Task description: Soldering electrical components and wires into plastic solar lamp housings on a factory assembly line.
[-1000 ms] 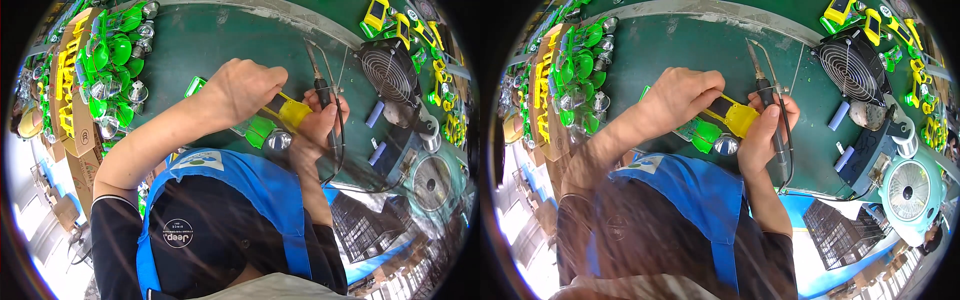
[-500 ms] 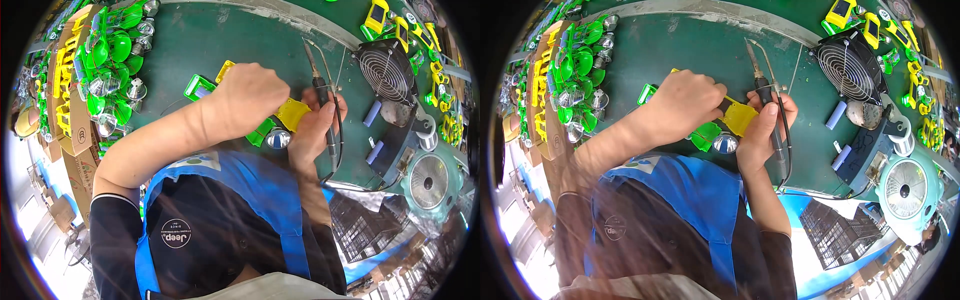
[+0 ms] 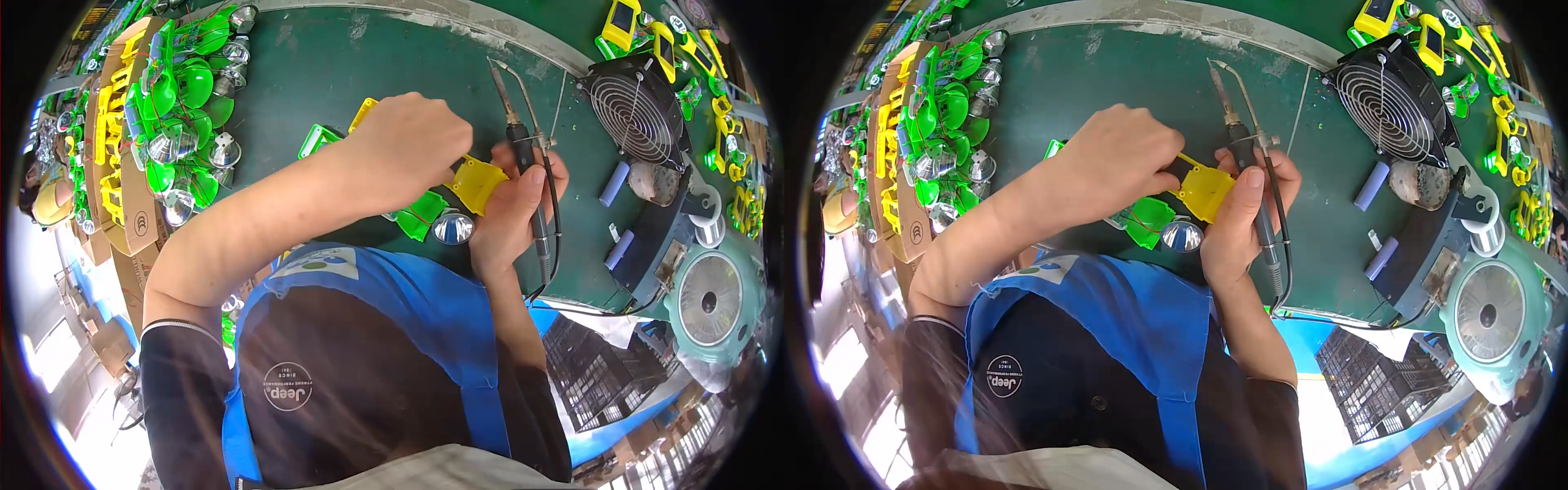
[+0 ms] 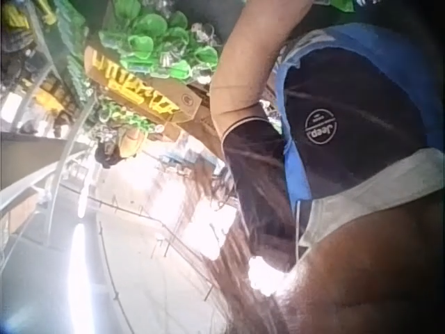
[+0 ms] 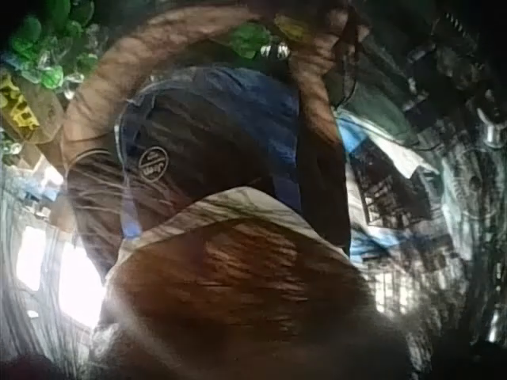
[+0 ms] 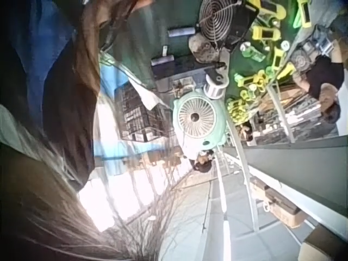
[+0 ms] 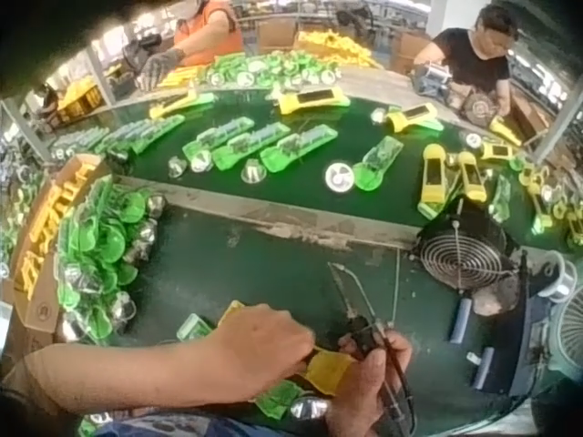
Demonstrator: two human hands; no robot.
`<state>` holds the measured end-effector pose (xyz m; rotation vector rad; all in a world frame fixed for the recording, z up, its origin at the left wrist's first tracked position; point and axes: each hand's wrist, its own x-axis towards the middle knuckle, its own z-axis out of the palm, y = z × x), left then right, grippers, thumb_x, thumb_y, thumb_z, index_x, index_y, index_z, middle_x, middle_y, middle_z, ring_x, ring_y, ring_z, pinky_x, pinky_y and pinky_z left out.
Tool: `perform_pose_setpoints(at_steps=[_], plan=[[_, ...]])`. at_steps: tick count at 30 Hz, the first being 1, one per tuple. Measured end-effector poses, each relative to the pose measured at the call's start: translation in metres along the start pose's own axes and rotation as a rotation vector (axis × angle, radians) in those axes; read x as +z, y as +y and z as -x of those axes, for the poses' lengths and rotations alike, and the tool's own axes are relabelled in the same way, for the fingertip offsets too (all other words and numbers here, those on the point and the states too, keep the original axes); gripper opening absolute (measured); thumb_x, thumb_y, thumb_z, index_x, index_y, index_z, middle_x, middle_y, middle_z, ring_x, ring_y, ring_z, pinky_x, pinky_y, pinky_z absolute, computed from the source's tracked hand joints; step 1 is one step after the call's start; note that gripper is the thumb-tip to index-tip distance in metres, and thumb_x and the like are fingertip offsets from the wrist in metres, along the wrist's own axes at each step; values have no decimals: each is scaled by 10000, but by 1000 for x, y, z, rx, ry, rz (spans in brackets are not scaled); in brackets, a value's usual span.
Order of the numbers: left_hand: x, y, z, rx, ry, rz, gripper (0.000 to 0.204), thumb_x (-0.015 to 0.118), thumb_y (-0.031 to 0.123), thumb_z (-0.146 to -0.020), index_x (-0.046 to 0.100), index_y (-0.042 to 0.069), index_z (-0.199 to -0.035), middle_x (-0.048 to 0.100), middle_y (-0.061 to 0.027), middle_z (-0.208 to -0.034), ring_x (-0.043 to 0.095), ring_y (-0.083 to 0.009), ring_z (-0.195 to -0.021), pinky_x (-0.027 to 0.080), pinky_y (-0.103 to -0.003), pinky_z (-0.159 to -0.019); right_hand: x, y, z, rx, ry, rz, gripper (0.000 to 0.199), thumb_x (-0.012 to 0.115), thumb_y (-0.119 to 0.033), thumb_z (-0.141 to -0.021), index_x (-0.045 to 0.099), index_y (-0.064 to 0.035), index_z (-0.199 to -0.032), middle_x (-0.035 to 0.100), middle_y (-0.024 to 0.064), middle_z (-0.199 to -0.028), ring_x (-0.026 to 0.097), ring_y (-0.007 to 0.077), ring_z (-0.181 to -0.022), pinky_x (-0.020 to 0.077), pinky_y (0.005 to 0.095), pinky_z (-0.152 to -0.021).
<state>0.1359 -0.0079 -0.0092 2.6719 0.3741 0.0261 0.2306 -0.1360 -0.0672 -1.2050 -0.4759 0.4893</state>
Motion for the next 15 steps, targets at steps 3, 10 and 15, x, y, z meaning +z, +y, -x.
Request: perform_pose_setpoints(at_steps=[3, 10, 15], plan=[[-5, 7, -9, -15, -89, -60, 152, 703, 152, -697, 605, 35, -690, 626, -169, -721, 619, -338, -695, 475, -447, -631, 0, 0, 3, 32, -10, -32, 318, 446, -273, -1005, 390, -16, -1184, 565, 138, -937, 548, 215, -919, 435, 355, -885], [10, -3, 0, 39, 63, -88, 95, 639, 105, -729, 590, 35, -690, 611, -143, -654, 609, -337, -650, 470, -443, -601, 0, 1, 3, 18, 10, 32, 314, 437, -275, -1005, 407, -16, -1181, 572, 137, -941, 558, 225, -919, 440, 368, -879], [0, 2, 3, -42, -13, 7, 119, 681, 122, -702, 622, 21, -720, 642, -151, -746, 640, -337, -744, 503, -409, -662, 0, 3, 1, -60, -14, 23, 286, 432, -247, -1006, 407, -10, -1163, 567, 135, -935, 557, 222, -893, 441, 380, -880]])
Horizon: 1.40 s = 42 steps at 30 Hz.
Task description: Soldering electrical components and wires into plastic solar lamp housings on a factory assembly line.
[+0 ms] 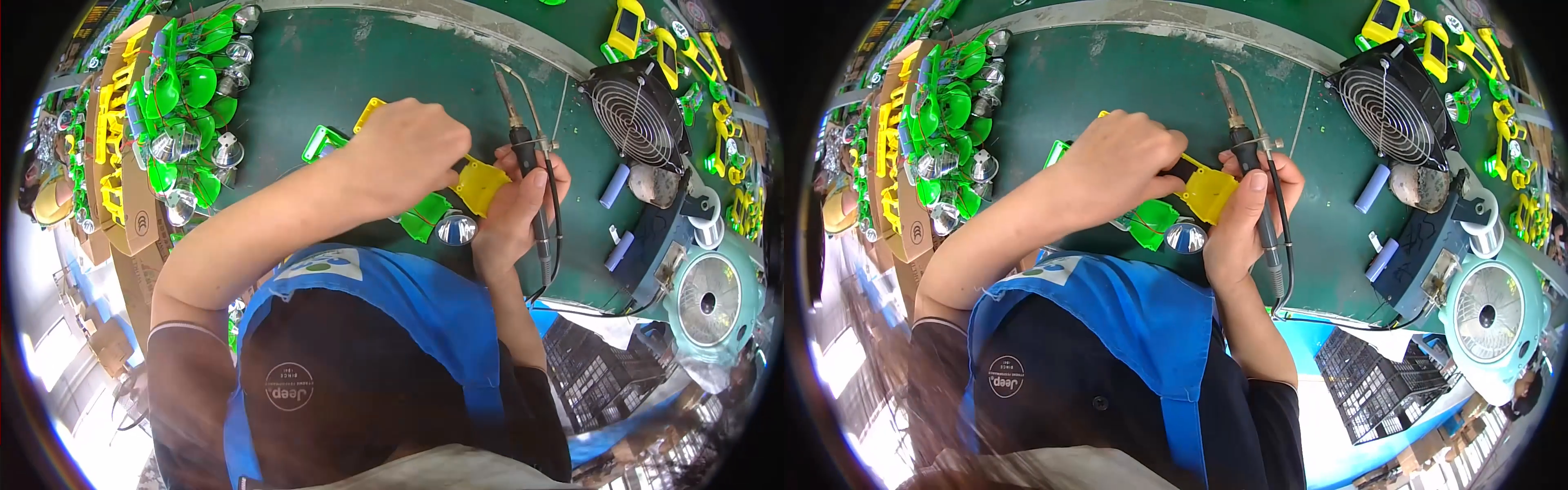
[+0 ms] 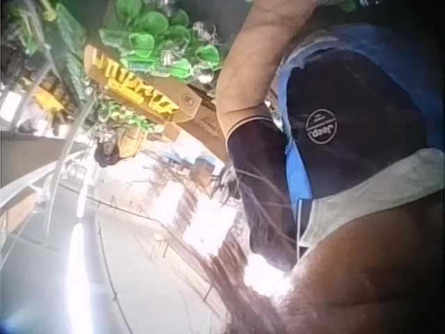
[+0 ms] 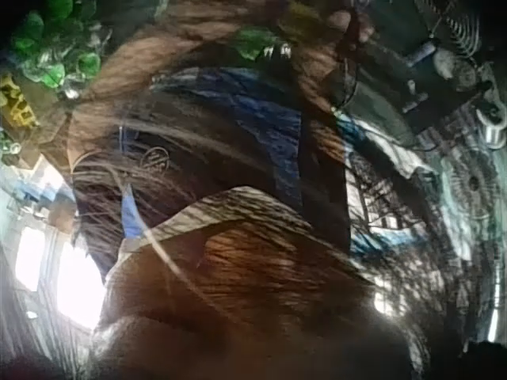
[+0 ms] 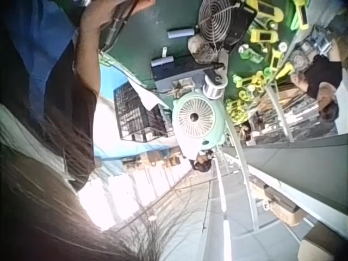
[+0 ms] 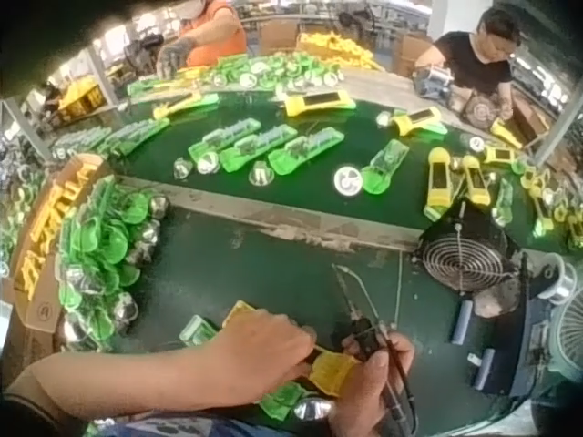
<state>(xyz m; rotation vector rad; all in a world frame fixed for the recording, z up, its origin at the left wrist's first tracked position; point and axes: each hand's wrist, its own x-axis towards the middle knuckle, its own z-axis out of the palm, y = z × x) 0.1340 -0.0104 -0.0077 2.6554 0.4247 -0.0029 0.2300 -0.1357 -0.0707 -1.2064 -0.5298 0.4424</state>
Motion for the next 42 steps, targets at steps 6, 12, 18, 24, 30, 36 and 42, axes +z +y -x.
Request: perform_pose_setpoints(at_steps=[6, 12, 18, 24, 30, 36, 42], plan=[[5, -6, 4, 71, 140, -13, 116, 634, 112, -742, 590, 7, -722, 646, -159, -720, 642, -349, -711, 498, -431, -598, 3, -2, 2, 52, 11, -19, 288, 429, -264, -1008, 406, -27, -1172, 583, 148, -937, 561, 224, -915, 434, 363, -864], [-30, -45, 45, -144, 403, 226, 93, 600, -49, -827, 610, -13, -913, 600, -117, -815, 604, -243, -704, 480, -294, -632, -3, 3, 1, -12, -3, -5, 287, 440, -265, -1003, 412, -33, -1171, 585, 157, -970, 572, 231, -919, 435, 360, -867], [-17, -53, 62, -1, 330, 9, 330, 661, -75, -692, 628, 85, -979, 539, -68, -957, 516, -261, -861, 442, -376, -777, 1, -4, 0, 45, 15, -12, 295, 473, -270, -997, 401, -11, -1120, 583, 133, -934, 584, 215, -938, 438, 361, -908], [-14, -48, 51, 20, 317, 26, 210, 685, -8, -705, 646, 96, -882, 512, -58, -997, 510, -264, -898, 422, -390, -822, -5, -1, -4, 14, -22, -82, 217, 438, -216, -996, 457, -61, -1147, 599, 149, -1046, 609, 278, -955, 459, 413, -913], [-7, -53, 49, -2, 339, 62, 123, 664, -12, -740, 601, 57, -820, 524, -73, -1003, 564, -244, -843, 473, -367, -765, -10, -22, -8, -79, -45, -2, 416, 653, -286, -892, 436, 0, -1101, 580, 161, -1003, 636, 265, -825, 523, 438, -834], [2, -64, 56, -14, 371, 316, 154, 676, -49, -747, 589, 19, -853, 546, -101, -1012, 639, -255, -843, 541, -342, -696, -20, -50, -11, 237, -360, 218, 219, 623, -135, -872, 515, 17, -986, 651, 124, -805, 640, 164, -711, 506, 286, -679], [0, -60, 51, 19, 384, 251, 149, 681, -34, -727, 603, 30, -836, 526, -87, -976, 603, -235, -803, 516, -361, -687, -10, -56, -8, 287, -382, 401, 159, 642, -46, -841, 548, 25, -948, 660, 110, -776, 649, 133, -694, 511, 245, -618]])
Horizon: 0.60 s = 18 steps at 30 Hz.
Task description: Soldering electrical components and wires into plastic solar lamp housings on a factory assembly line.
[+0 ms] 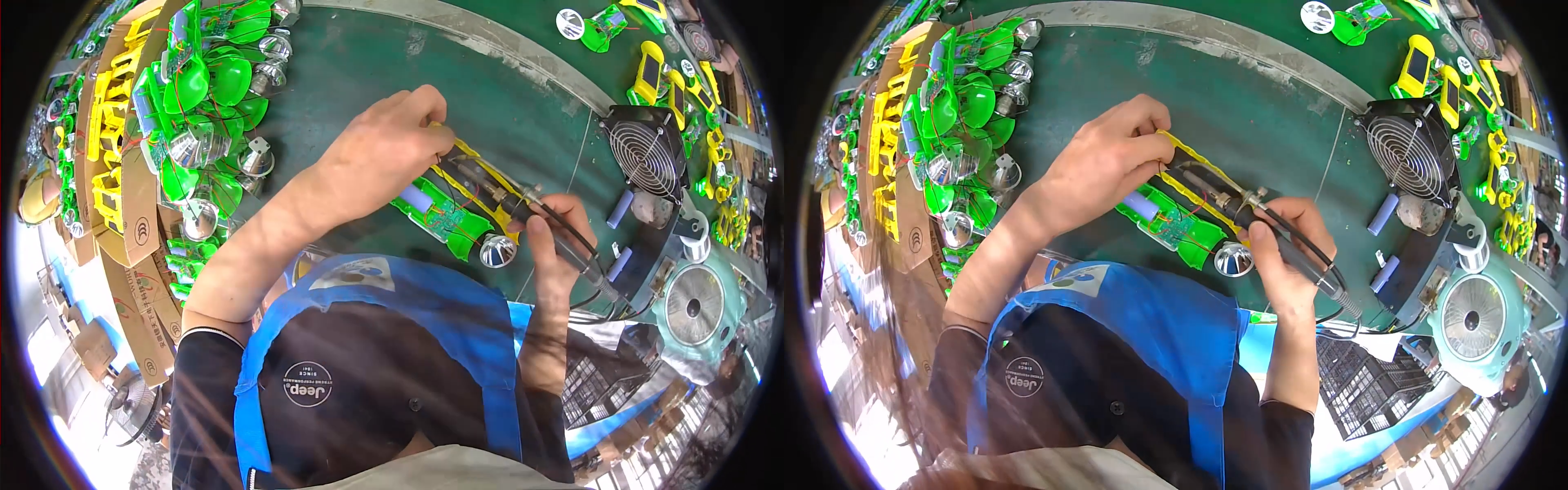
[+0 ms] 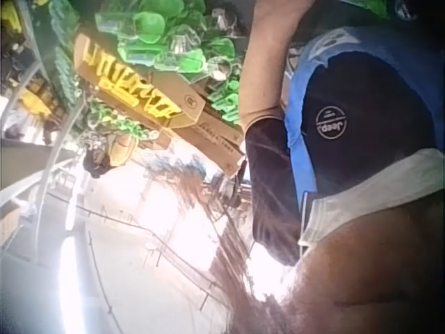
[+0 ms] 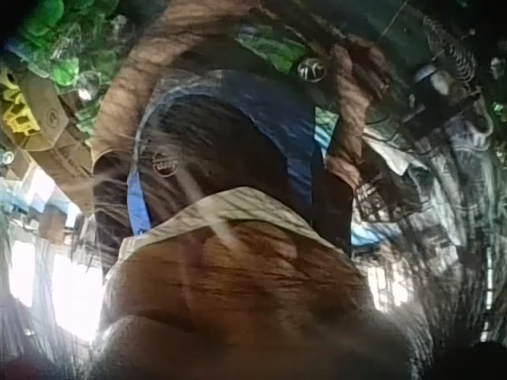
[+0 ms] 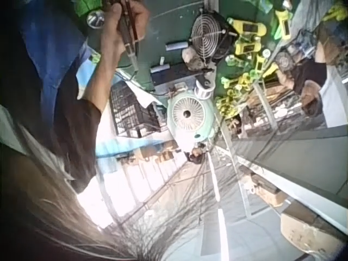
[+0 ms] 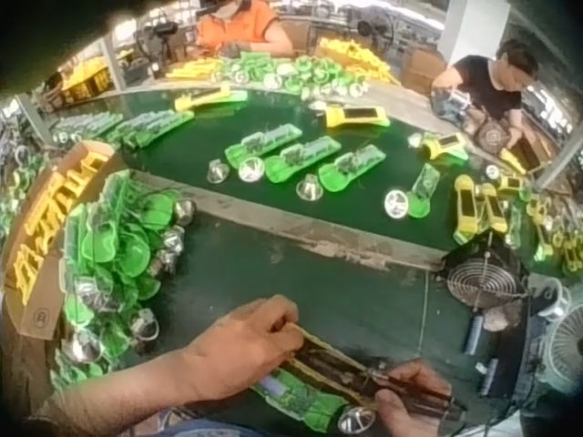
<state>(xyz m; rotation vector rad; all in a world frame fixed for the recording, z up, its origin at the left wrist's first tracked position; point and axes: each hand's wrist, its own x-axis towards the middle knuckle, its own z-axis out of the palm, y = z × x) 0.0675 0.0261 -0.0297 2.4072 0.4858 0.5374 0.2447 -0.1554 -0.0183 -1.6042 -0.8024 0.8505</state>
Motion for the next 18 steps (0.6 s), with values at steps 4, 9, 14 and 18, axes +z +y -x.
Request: perform_pose_setpoints(at_steps=[4, 9, 14, 18], plan=[[2, -4, -4, 34, -41, -115, 137, 668, -14, -718, 584, 43, -811, 523, -76, -958, 583, -240, -804, 500, -372, -707, 4, 2, -4, -26, -34, 46, 174, 663, -49, -827, 562, 29, -946, 663, 97, -747, 636, 110, -645, 499, 222, -571], [6, -5, 1, 20, -1, -137, 131, 661, -15, -726, 555, 40, -781, 528, -70, -953, 588, -243, -847, 499, -374, -737, 11, 0, -6, 19, -30, 73, 165, 664, -54, -828, 567, 22, -937, 668, 90, -734, 609, 82, -606, 468, 204, -522], [9, -3, 2, 10, 6, -152, 126, 661, -14, -729, 561, 36, -788, 538, -75, -953, 589, -255, -861, 502, -380, -755, 13, 6, -1, 15, 26, 58, 166, 655, -40, -823, 564, 23, -948, 668, 92, -733, 621, 88, -626, 482, 209, -539], [10, -8, 5, 52, 58, -120, 155, 662, -20, -734, 557, 31, -835, 548, -82, -962, 596, -267, -835, 511, -367, -728, 10, -1, -3, 74, -10, 72, 163, 648, -31, -824, 562, 21, -953, 668, 106, -769, 657, 121, -671, 503, 213, -573]])
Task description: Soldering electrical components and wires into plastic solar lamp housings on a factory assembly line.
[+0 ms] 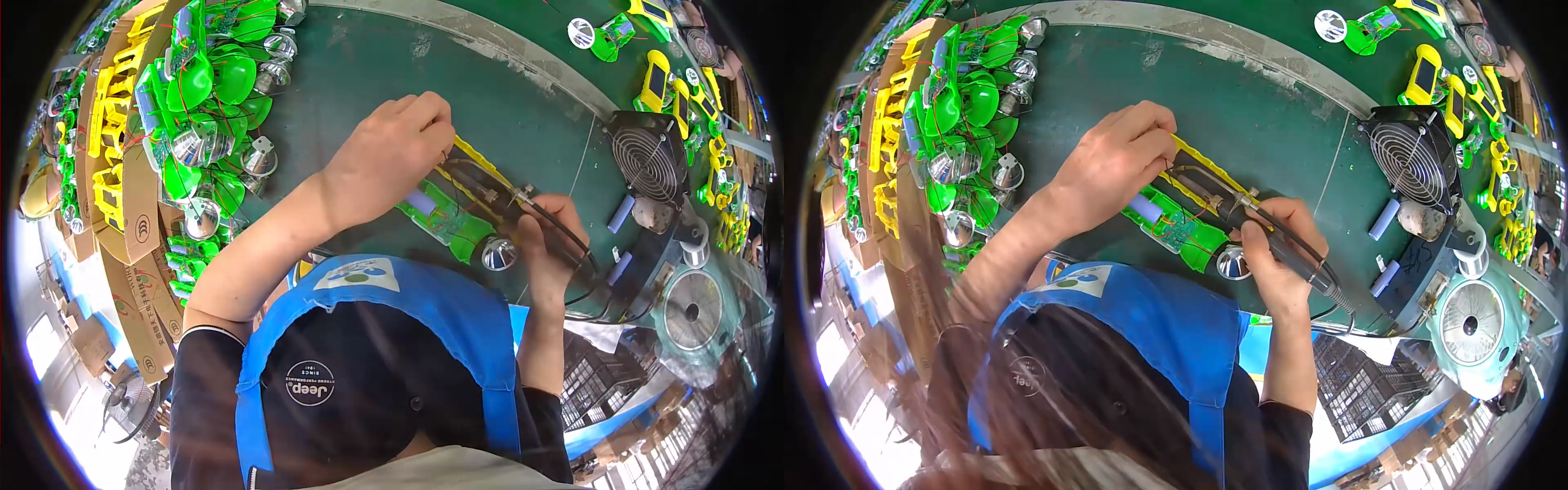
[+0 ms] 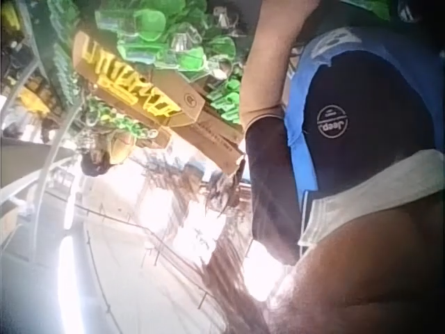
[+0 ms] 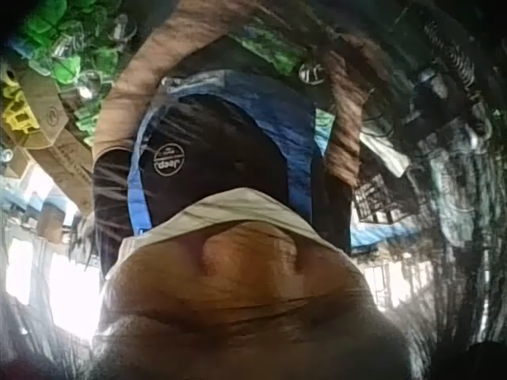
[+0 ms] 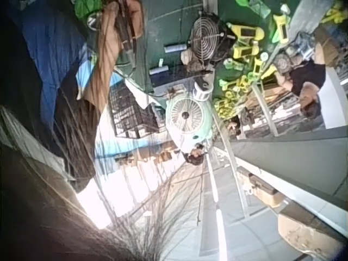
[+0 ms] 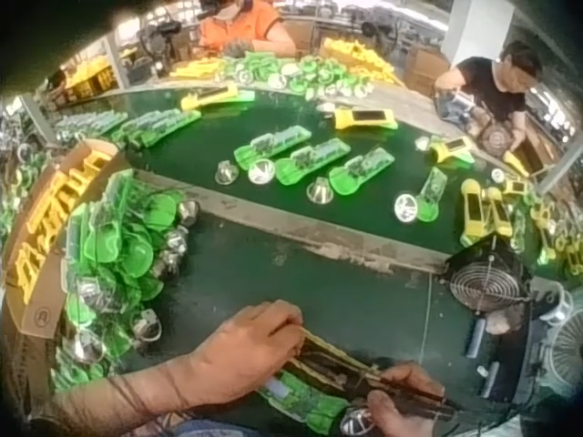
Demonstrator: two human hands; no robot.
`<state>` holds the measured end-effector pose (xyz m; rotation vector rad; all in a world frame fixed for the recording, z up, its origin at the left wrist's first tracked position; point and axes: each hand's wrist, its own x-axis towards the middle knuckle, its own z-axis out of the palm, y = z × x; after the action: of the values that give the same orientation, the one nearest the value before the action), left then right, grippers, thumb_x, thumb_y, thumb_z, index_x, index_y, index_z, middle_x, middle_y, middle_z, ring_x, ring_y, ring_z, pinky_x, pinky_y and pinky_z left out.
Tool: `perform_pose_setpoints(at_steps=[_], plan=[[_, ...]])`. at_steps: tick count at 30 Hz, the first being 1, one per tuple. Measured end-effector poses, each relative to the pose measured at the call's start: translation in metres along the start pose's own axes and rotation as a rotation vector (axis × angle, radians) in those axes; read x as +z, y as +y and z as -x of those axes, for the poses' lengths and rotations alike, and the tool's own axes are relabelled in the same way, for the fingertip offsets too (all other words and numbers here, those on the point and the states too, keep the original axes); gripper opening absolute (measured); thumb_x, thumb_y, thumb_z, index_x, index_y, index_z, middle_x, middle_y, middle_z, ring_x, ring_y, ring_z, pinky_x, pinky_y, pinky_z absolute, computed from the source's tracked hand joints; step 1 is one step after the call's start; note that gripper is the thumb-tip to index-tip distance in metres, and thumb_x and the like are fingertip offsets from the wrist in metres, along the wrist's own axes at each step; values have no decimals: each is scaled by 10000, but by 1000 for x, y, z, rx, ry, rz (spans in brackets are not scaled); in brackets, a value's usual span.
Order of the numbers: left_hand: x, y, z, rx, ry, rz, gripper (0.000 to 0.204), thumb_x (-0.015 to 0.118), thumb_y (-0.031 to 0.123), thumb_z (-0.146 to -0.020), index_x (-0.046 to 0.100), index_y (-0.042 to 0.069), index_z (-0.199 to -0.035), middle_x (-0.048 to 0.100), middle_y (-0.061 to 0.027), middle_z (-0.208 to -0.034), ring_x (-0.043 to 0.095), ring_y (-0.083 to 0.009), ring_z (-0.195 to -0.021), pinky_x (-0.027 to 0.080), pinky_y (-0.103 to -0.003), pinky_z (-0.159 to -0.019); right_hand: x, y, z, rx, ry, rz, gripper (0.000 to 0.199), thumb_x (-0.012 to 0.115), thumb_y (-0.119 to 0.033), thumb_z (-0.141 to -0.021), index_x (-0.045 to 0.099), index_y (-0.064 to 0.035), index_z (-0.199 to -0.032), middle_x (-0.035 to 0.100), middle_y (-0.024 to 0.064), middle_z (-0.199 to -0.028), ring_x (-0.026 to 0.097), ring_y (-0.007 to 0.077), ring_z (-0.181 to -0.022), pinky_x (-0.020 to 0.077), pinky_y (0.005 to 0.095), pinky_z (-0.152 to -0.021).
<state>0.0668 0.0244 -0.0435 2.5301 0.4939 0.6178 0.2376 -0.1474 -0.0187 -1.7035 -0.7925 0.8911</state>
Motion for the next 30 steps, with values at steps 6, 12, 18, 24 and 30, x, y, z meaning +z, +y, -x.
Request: perform_pose_setpoints(at_steps=[6, 12, 18, 24, 30], plan=[[-12, 0, -11, -165, -50, 242, 278, 642, -18, -757, 549, 45, -1011, 563, -106, -993, 594, -307, -758, 505, -385, -665, -16, 22, 5, -276, 187, -149, 320, 684, -235, -873, 529, 18, -993, 640, 121, -858, 664, 176, -730, 528, 292, -714], [-8, -1, -16, -69, -182, -232, 83, 571, 129, -784, 557, 65, -835, 561, -128, -793, 596, -309, -734, 515, -403, -617, -25, 54, -4, -337, 540, -258, 160, 565, -178, -888, 529, -32, -942, 601, 70, -717, 581, 158, -651, 468, 261, -631], [-99, 44, -31, -281, -93, -250, 345, 584, 30, -771, 533, 58, -1110, 594, -180, -878, 649, -364, -816, 536, -447, -713, -55, 88, -1, -470, 573, -356, 160, 538, -201, -941, 507, -47, -968, 536, 80, -836, 515, 155, -700, 435, 306, -664], [-224, 9, -30, -520, -256, 377, 214, 454, 82, -851, 603, 48, -1001, 577, -15, -779, 572, -72, -569, 468, -239, -517, -71, 128, -5, -444, 645, -5, 224, 537, -236, -932, 496, -30, -1009, 544, 84, -769, 513, 174, -735, 419, 320, -702], [-413, -150, 18, -808, 952, 284, 479, 596, 319, -898, 525, 21, -1267, 608, -163, -1158, 682, -219, -802, 593, -319, -708, -90, 160, -22, -448, 490, 69, 304, 367, -236, -1016, 570, -11, -1039, 607, 100, -922, 588, 202, -758, 485, 301, -668]])
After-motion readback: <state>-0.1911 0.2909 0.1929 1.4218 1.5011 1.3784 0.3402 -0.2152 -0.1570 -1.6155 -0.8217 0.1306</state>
